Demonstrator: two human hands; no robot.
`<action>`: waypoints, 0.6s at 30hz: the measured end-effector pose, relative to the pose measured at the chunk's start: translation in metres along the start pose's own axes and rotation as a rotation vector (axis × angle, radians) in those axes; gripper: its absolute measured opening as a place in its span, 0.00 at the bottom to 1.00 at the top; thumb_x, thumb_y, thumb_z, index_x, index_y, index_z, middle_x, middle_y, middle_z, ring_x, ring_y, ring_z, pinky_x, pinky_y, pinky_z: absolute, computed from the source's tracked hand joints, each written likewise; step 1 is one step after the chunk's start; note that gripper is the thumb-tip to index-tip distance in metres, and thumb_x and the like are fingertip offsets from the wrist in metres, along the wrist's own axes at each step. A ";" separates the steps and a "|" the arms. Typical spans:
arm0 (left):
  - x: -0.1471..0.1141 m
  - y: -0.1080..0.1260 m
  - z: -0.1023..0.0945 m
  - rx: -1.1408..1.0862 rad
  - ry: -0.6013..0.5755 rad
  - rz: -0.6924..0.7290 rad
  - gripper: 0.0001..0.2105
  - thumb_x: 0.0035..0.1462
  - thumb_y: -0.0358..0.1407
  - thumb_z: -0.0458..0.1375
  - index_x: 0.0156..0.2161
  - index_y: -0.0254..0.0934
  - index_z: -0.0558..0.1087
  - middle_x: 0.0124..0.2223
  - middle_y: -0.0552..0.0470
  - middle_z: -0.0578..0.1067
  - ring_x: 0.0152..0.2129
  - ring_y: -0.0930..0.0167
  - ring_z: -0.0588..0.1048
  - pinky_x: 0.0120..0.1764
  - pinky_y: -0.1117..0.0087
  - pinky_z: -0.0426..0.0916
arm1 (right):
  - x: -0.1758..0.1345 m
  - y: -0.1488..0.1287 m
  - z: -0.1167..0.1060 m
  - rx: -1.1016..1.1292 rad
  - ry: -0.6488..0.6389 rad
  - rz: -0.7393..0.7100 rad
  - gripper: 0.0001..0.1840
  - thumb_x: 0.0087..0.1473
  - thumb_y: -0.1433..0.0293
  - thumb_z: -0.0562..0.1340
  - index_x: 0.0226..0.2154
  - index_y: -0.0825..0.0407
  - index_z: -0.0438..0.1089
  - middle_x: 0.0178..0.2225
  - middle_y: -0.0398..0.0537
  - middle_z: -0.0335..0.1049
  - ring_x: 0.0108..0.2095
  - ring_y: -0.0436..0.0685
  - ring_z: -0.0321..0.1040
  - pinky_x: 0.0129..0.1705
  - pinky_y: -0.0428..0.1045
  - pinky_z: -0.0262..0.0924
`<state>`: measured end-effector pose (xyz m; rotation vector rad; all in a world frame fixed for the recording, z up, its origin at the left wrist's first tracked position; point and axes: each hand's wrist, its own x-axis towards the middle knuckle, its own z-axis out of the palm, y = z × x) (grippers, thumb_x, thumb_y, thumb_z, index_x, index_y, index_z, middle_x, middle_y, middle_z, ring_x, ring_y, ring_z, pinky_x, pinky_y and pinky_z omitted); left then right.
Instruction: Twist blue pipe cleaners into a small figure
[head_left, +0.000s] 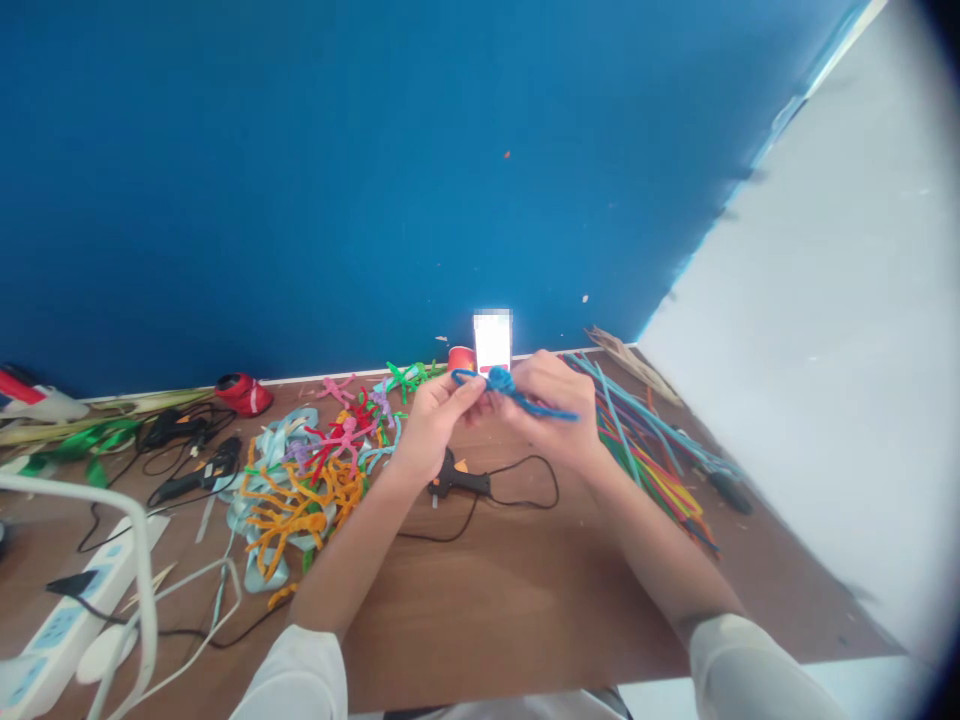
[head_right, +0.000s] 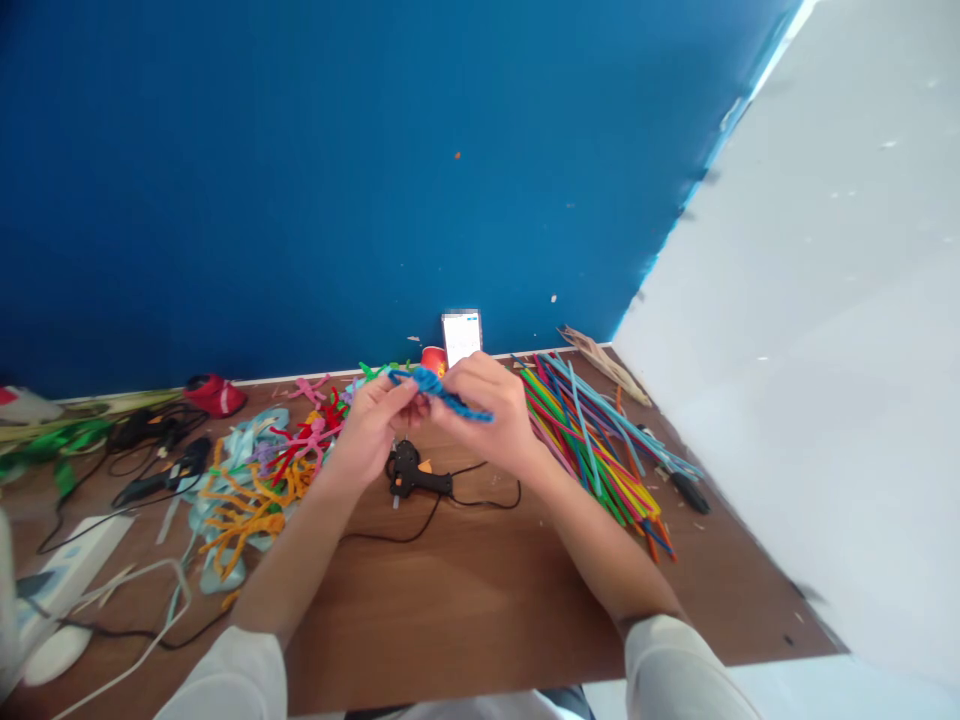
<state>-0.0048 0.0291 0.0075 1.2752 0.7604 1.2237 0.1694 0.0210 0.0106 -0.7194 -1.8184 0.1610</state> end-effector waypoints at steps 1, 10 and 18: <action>0.000 0.000 -0.002 0.080 -0.006 0.088 0.13 0.57 0.44 0.64 0.30 0.36 0.74 0.26 0.54 0.74 0.20 0.77 0.70 0.24 0.75 0.66 | 0.001 -0.001 -0.001 0.085 0.026 0.096 0.10 0.58 0.69 0.65 0.25 0.48 0.72 0.26 0.44 0.71 0.28 0.53 0.64 0.35 0.52 0.59; -0.001 0.014 -0.014 0.789 0.011 0.812 0.10 0.61 0.35 0.64 0.48 0.40 0.75 0.47 0.48 0.79 0.40 0.71 0.78 0.36 0.72 0.73 | 0.002 0.000 -0.001 0.522 0.023 0.577 0.12 0.53 0.63 0.69 0.23 0.51 0.74 0.25 0.43 0.69 0.27 0.51 0.61 0.31 0.49 0.55; -0.002 0.004 -0.008 0.550 -0.049 0.485 0.08 0.63 0.36 0.61 0.46 0.38 0.75 0.44 0.48 0.80 0.40 0.70 0.79 0.43 0.68 0.74 | 0.004 -0.004 0.000 0.503 -0.015 0.520 0.11 0.53 0.63 0.68 0.24 0.50 0.73 0.26 0.43 0.69 0.30 0.53 0.64 0.34 0.50 0.59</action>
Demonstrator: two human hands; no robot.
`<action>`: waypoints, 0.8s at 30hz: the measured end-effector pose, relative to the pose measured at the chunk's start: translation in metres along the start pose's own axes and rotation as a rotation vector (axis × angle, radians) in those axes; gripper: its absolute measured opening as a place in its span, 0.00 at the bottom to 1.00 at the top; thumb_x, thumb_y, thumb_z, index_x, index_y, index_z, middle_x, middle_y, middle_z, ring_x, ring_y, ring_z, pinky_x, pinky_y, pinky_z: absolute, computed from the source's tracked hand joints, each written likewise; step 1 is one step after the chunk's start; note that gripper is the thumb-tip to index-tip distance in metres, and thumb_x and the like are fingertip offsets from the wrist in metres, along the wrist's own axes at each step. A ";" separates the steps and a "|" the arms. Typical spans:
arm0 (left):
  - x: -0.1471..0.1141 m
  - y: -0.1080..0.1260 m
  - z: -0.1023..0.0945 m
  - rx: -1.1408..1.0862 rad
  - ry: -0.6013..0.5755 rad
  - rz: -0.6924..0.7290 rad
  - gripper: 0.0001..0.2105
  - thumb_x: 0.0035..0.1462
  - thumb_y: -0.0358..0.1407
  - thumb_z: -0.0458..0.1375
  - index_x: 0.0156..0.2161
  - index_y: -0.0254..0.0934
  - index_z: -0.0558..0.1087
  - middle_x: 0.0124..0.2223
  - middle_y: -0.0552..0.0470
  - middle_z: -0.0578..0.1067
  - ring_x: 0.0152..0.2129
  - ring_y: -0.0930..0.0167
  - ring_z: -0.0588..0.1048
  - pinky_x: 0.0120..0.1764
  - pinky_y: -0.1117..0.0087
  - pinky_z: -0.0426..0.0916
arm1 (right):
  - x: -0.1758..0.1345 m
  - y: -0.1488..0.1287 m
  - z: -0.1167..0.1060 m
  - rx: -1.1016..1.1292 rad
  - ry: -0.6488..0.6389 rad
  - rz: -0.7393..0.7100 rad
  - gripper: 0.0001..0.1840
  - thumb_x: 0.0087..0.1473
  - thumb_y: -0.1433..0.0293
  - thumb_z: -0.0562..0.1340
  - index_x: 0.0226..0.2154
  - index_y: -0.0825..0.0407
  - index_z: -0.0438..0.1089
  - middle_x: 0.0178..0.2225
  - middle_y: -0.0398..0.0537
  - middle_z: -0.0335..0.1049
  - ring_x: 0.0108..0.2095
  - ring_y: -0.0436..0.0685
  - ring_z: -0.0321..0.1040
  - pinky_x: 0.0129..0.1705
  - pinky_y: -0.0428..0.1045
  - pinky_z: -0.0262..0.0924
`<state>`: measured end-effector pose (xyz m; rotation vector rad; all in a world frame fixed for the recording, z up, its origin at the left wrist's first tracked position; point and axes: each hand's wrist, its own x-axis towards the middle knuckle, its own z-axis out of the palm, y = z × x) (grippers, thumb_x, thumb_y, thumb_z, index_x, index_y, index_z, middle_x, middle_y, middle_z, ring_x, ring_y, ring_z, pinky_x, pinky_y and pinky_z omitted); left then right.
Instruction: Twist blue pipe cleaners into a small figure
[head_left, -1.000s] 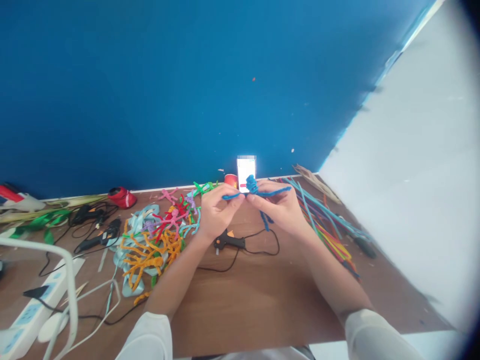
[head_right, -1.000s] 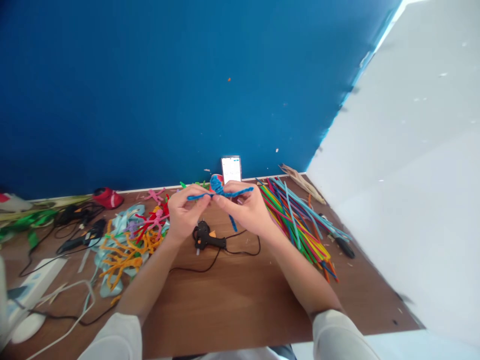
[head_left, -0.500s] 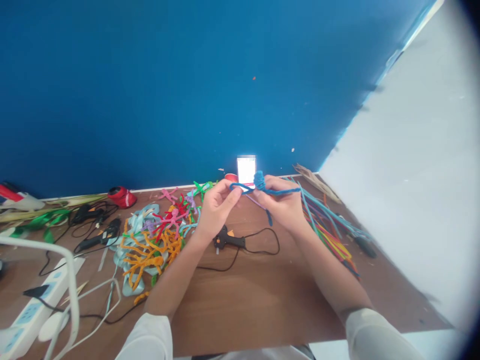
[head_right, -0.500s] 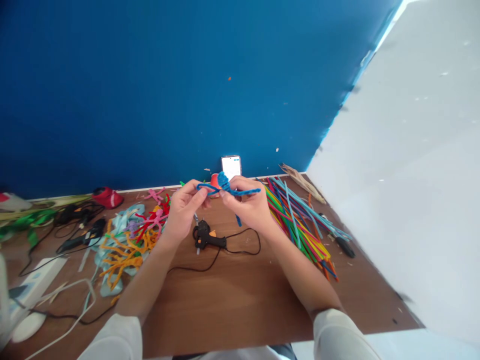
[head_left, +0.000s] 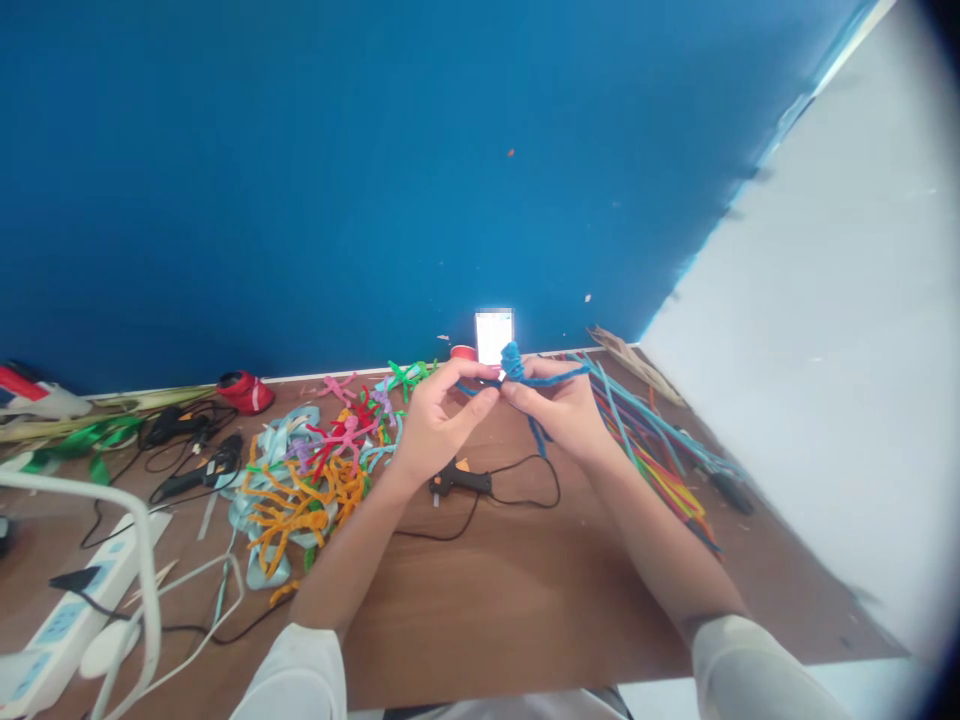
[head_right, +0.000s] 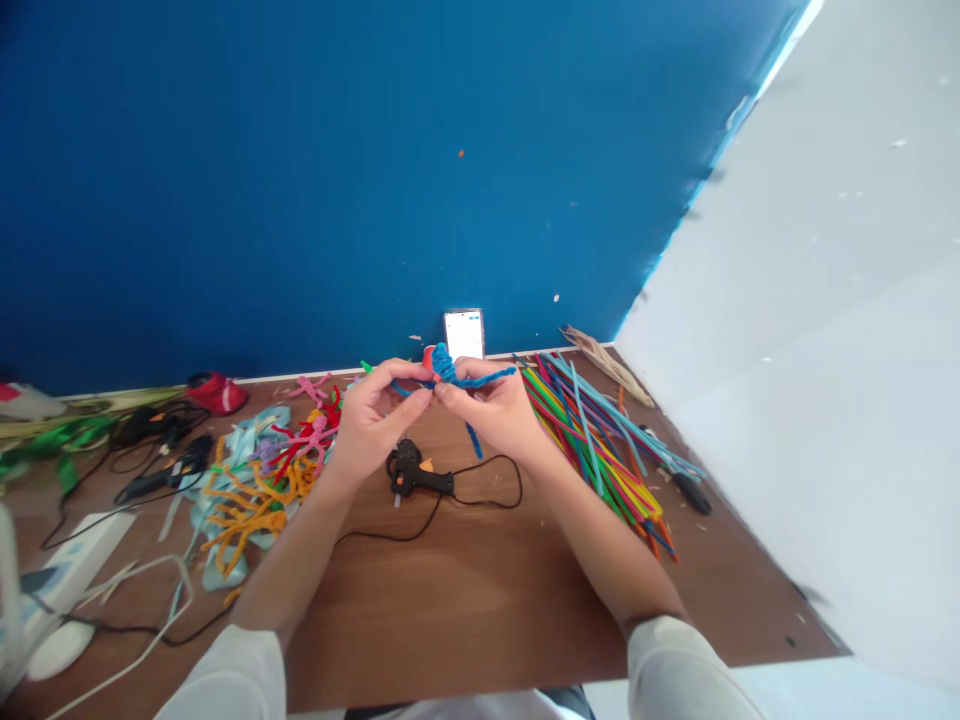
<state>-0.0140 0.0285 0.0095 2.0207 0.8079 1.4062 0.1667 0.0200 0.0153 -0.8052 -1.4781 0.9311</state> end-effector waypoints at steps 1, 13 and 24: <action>-0.001 0.000 0.001 -0.068 -0.007 -0.057 0.09 0.63 0.36 0.61 0.47 0.38 0.75 0.45 0.47 0.80 0.39 0.69 0.79 0.41 0.68 0.75 | 0.000 0.001 -0.001 -0.018 -0.002 -0.011 0.10 0.53 0.62 0.68 0.25 0.50 0.74 0.26 0.44 0.69 0.31 0.54 0.65 0.35 0.51 0.60; -0.002 0.006 0.001 0.214 0.091 0.307 0.04 0.64 0.28 0.58 0.39 0.39 0.74 0.37 0.50 0.80 0.36 0.71 0.78 0.39 0.68 0.73 | -0.001 0.000 0.006 0.220 -0.028 0.214 0.08 0.48 0.66 0.68 0.23 0.51 0.73 0.22 0.41 0.68 0.24 0.49 0.60 0.29 0.47 0.56; -0.001 -0.014 -0.008 0.648 0.202 0.738 0.15 0.60 0.26 0.62 0.50 0.43 0.72 0.43 0.49 0.82 0.39 0.71 0.80 0.40 0.70 0.73 | -0.001 -0.005 0.009 0.411 0.023 0.466 0.09 0.43 0.64 0.68 0.23 0.52 0.70 0.22 0.41 0.66 0.22 0.47 0.59 0.24 0.45 0.51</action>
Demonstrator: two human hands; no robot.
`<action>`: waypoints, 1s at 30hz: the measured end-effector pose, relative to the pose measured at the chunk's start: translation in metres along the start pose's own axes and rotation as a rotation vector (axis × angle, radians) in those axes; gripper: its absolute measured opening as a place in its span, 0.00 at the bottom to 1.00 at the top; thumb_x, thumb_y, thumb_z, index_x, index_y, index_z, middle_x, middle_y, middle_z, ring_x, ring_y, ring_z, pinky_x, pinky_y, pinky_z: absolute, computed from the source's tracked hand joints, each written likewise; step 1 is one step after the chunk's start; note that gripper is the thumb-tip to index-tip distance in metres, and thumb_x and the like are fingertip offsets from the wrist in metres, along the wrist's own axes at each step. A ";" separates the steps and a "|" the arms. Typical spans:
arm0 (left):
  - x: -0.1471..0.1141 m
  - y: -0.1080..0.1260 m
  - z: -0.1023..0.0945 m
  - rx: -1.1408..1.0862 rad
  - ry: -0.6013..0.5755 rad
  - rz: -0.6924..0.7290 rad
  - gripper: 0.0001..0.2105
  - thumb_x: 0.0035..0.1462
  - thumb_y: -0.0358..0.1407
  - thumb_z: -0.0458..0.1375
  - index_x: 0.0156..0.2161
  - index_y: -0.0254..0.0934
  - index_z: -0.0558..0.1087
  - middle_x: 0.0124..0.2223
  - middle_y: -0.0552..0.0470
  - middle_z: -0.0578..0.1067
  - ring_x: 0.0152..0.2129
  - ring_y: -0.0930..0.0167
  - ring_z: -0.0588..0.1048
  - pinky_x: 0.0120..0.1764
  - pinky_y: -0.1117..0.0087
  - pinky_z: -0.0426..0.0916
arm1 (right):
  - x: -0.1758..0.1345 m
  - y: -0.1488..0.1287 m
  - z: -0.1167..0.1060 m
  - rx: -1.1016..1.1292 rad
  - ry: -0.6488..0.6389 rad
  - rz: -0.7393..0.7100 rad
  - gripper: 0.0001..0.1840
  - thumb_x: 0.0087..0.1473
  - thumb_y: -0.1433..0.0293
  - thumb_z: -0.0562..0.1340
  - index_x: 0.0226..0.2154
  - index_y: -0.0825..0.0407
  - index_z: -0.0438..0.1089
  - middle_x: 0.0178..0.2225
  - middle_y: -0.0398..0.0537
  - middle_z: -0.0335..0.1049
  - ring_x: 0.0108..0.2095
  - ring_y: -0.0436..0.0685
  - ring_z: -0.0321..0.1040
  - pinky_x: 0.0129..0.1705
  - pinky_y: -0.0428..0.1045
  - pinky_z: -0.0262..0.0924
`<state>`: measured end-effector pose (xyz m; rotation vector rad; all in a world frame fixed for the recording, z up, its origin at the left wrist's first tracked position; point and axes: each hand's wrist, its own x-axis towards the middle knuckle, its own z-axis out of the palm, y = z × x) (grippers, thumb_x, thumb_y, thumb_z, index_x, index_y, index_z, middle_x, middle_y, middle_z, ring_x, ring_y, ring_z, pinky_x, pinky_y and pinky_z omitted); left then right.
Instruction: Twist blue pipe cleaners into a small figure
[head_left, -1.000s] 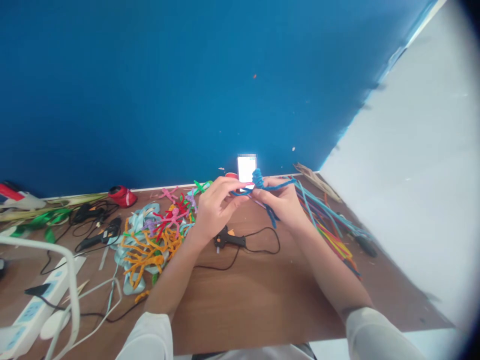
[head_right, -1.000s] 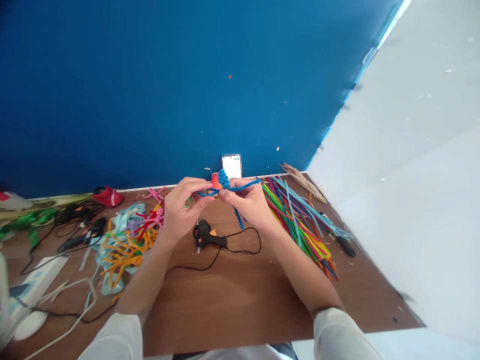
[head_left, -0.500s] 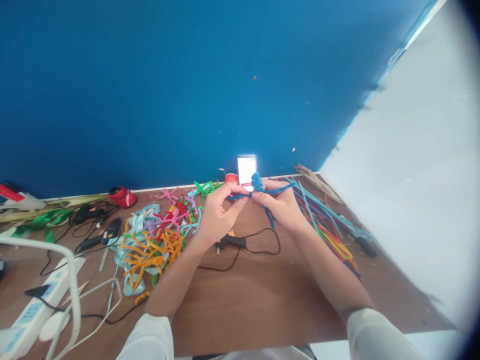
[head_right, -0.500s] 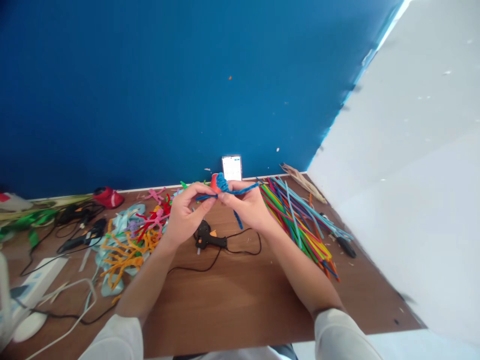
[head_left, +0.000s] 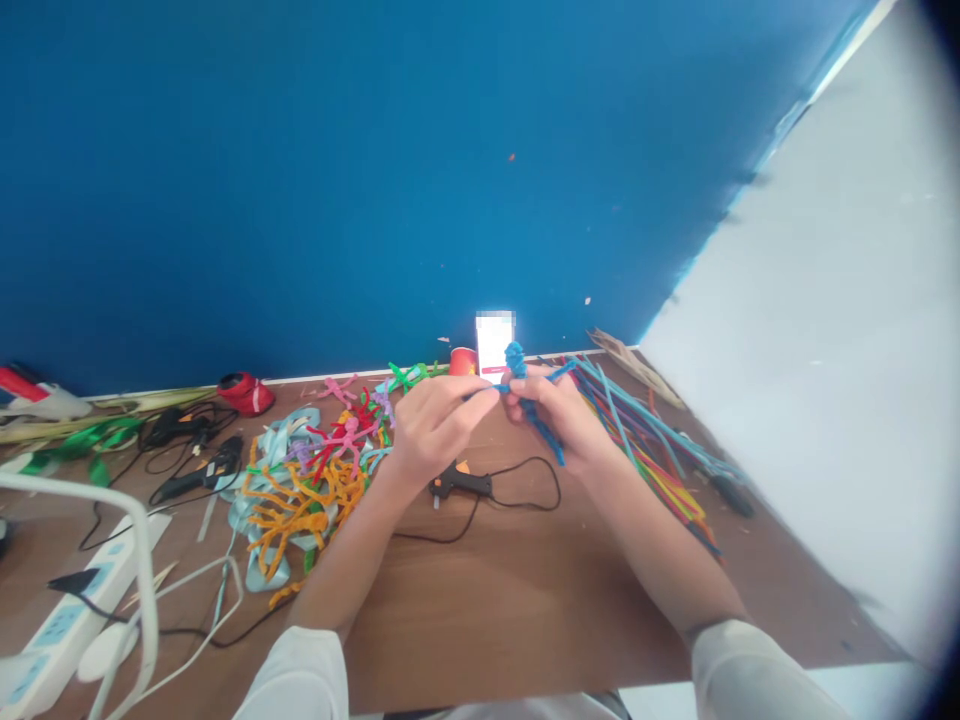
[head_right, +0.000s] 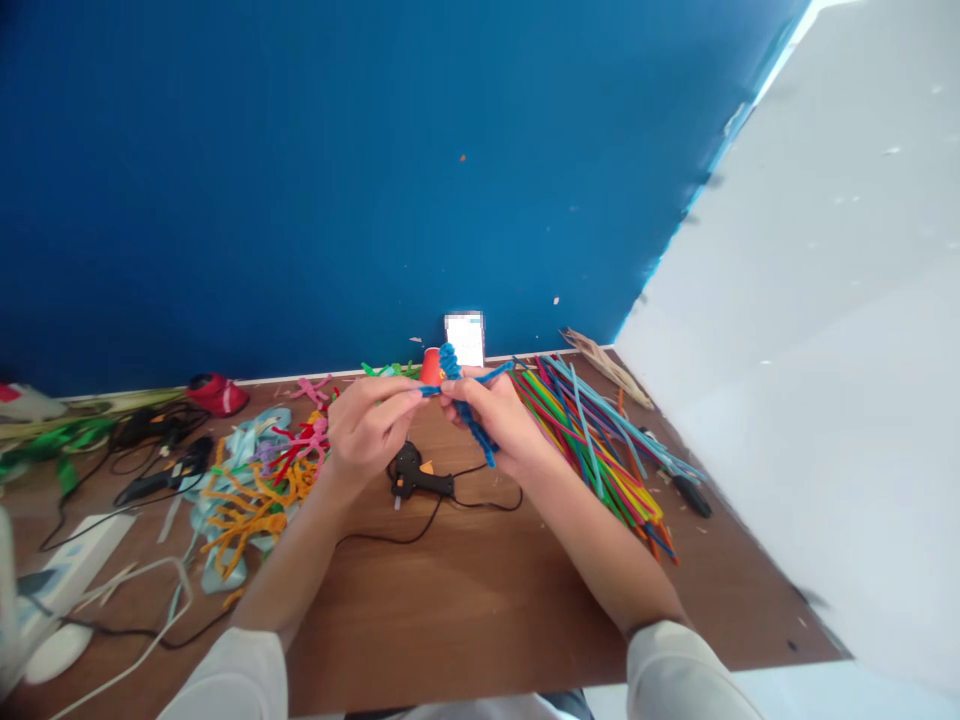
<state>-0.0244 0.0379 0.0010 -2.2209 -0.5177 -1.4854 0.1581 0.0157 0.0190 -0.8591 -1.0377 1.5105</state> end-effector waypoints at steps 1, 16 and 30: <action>-0.001 -0.002 -0.001 0.037 -0.014 0.038 0.16 0.60 0.26 0.62 0.51 0.43 0.72 0.44 0.49 0.82 0.39 0.71 0.80 0.40 0.70 0.73 | 0.001 0.000 -0.002 0.019 -0.020 0.032 0.10 0.44 0.64 0.68 0.22 0.52 0.70 0.21 0.41 0.65 0.21 0.47 0.57 0.24 0.45 0.51; 0.004 -0.001 0.000 -0.159 -0.097 -0.248 0.08 0.66 0.34 0.57 0.33 0.38 0.71 0.29 0.51 0.76 0.27 0.71 0.72 0.32 0.69 0.64 | -0.002 0.002 -0.004 -0.307 -0.192 -0.151 0.12 0.55 0.64 0.62 0.24 0.52 0.70 0.23 0.42 0.68 0.26 0.50 0.62 0.30 0.47 0.56; 0.011 0.007 0.015 -1.264 -0.300 -1.442 0.21 0.53 0.47 0.65 0.23 0.35 0.64 0.19 0.60 0.60 0.16 0.80 0.57 0.21 0.77 0.52 | 0.011 0.000 -0.026 -1.340 -0.171 -1.167 0.09 0.64 0.70 0.57 0.34 0.51 0.71 0.35 0.50 0.75 0.34 0.56 0.63 0.37 0.53 0.55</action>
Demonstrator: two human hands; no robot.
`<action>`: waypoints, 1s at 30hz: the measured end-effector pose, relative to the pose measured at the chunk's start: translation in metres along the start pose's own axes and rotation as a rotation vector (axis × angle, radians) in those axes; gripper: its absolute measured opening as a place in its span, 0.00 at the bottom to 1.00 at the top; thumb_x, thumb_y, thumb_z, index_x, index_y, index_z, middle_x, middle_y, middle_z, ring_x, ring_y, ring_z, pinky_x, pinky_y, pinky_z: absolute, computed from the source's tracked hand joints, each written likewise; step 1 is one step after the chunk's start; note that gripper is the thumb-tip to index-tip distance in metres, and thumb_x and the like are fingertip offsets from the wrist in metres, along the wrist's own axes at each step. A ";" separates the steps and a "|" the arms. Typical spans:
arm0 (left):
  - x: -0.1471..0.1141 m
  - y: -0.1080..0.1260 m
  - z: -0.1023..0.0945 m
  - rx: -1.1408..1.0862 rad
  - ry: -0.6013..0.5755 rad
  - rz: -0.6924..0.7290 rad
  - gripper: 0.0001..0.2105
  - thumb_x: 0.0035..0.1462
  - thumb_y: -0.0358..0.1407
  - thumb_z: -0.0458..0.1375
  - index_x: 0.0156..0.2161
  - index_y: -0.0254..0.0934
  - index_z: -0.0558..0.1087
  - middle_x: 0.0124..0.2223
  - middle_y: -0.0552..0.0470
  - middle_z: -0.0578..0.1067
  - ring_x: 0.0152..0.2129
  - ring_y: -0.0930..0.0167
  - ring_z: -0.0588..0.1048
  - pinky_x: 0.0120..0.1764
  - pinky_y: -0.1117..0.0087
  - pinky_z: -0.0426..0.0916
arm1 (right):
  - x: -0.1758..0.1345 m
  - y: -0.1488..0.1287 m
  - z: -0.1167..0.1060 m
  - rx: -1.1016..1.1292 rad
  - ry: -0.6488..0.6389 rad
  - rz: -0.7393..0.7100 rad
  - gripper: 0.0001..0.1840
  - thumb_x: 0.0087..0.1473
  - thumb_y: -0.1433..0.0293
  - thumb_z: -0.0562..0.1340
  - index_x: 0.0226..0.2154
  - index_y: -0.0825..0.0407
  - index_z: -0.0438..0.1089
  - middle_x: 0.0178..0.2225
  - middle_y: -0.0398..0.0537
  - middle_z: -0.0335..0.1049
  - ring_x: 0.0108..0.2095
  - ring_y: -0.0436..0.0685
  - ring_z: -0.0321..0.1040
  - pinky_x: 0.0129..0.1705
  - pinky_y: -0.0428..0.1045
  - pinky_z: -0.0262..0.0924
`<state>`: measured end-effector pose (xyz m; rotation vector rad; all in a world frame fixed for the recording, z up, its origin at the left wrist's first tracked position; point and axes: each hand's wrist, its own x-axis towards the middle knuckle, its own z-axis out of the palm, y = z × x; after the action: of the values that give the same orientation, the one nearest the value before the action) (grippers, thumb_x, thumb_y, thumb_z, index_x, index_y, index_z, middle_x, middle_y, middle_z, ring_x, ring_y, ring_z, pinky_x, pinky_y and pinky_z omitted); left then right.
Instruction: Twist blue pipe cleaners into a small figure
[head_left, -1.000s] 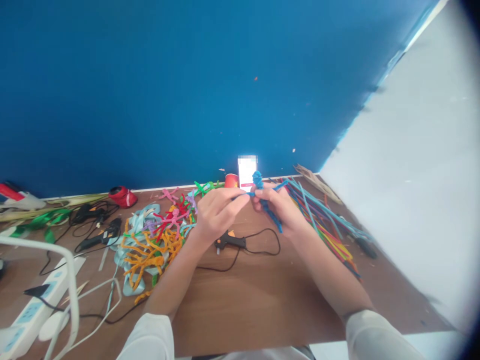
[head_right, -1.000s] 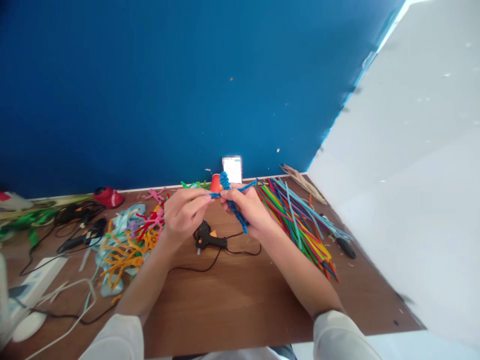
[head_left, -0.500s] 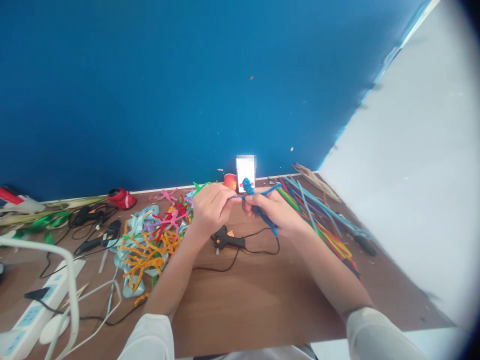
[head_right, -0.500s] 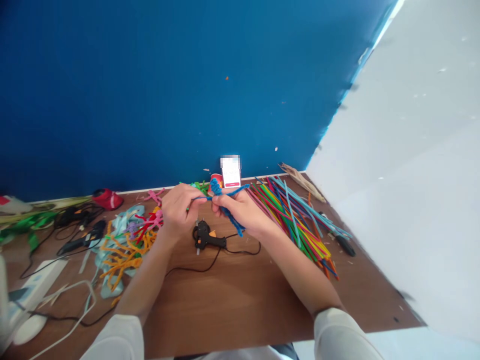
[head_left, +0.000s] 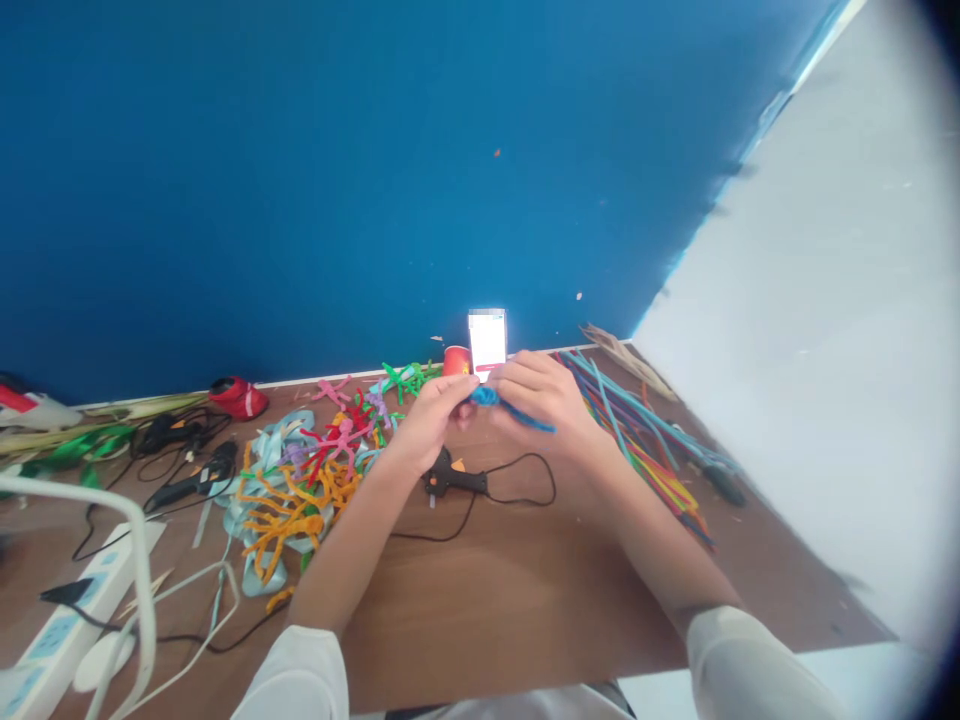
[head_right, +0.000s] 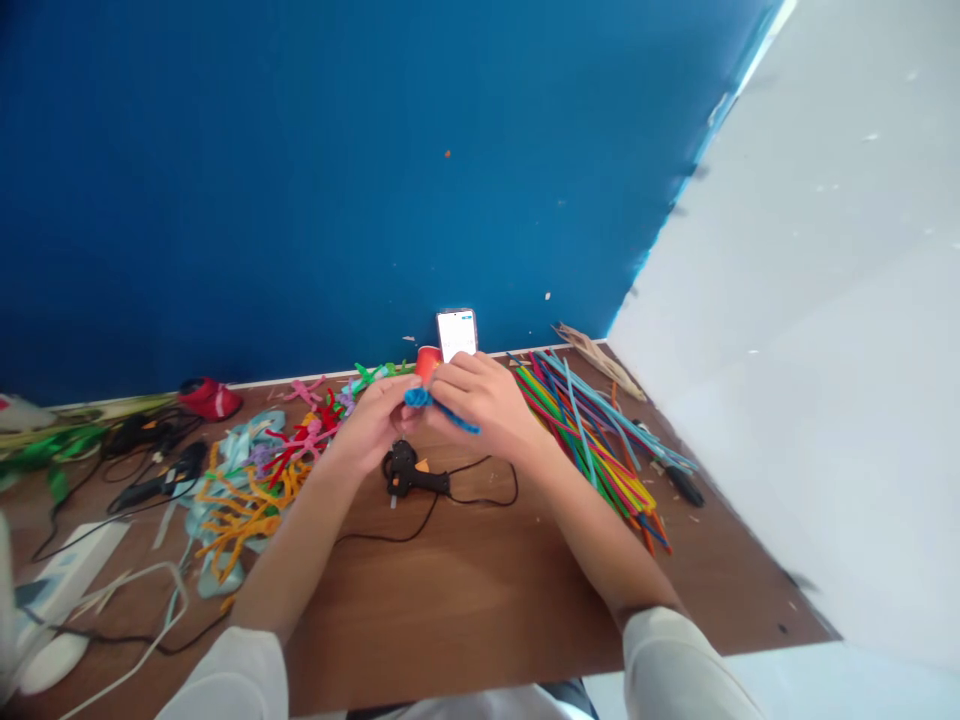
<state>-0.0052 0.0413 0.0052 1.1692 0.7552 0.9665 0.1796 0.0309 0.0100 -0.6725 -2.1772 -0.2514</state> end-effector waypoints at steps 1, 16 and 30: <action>-0.001 0.000 -0.001 0.061 0.022 0.067 0.20 0.55 0.48 0.64 0.24 0.35 0.67 0.20 0.59 0.63 0.17 0.80 0.59 0.22 0.77 0.54 | 0.001 -0.002 0.000 0.075 0.052 0.058 0.07 0.63 0.71 0.58 0.35 0.51 0.71 0.36 0.50 0.75 0.34 0.55 0.64 0.38 0.53 0.57; -0.002 -0.003 -0.013 1.120 0.188 0.985 0.06 0.66 0.35 0.58 0.44 0.38 0.75 0.41 0.48 0.77 0.38 0.71 0.74 0.38 0.71 0.68 | 0.005 -0.008 0.011 1.099 0.159 0.883 0.08 0.54 0.66 0.67 0.29 0.52 0.71 0.27 0.40 0.65 0.28 0.48 0.59 0.34 0.47 0.56; -0.009 0.005 0.002 -0.128 -0.071 -0.103 0.17 0.52 0.44 0.66 0.26 0.35 0.66 0.22 0.61 0.58 0.16 0.81 0.54 0.21 0.77 0.49 | -0.005 0.007 0.008 0.177 0.036 0.008 0.10 0.65 0.77 0.54 0.44 0.49 0.66 0.40 0.50 0.72 0.40 0.57 0.64 0.44 0.54 0.57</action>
<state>-0.0084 0.0327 0.0102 1.0380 0.6802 0.8703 0.1812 0.0377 0.0007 -0.5720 -2.1322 -0.0645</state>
